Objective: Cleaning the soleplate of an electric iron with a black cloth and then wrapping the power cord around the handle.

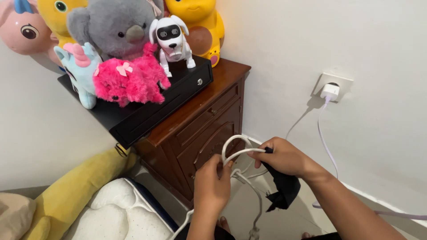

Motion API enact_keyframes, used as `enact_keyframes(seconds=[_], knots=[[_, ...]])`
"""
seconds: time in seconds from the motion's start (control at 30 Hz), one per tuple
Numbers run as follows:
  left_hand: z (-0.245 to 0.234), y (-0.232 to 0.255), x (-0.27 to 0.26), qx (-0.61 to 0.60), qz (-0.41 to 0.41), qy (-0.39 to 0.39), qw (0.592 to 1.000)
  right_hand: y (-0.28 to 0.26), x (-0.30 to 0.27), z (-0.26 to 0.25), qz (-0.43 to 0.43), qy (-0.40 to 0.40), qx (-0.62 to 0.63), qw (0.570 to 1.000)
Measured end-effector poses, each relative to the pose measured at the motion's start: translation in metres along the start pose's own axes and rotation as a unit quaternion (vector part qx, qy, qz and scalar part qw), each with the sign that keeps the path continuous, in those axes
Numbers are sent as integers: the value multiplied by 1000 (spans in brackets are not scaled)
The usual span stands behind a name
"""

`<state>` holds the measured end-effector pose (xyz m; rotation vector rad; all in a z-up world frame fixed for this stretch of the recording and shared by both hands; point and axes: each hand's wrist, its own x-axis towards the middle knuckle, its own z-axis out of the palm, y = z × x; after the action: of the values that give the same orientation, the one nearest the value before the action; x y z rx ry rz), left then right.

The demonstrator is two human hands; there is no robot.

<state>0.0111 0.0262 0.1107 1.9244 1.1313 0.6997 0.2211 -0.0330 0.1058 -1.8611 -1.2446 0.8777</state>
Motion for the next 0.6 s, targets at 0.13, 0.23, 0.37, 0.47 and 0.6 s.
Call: enact_keyframes(seconds=[0.13, 0.23, 0.37, 0.47, 0.6], knots=[[-20, 18, -11, 15, -65, 34, 997, -12, 1, 2, 26, -37, -88, 995], [-29, 11, -11, 49, -84, 83, 992, -9, 5, 3, 26, -1, -176, 984], [-14, -24, -4, 84, -40, 109, 990, -9, -1, 3, 50, 59, -239, 968], [-16, -21, -7, 65, -3, 107, 992, 1, -2, 2, 21, 150, -205, 967], [-35, -3, -10, 24, -76, 31, 996, 12, 3, -1, 24, 265, -92, 960]])
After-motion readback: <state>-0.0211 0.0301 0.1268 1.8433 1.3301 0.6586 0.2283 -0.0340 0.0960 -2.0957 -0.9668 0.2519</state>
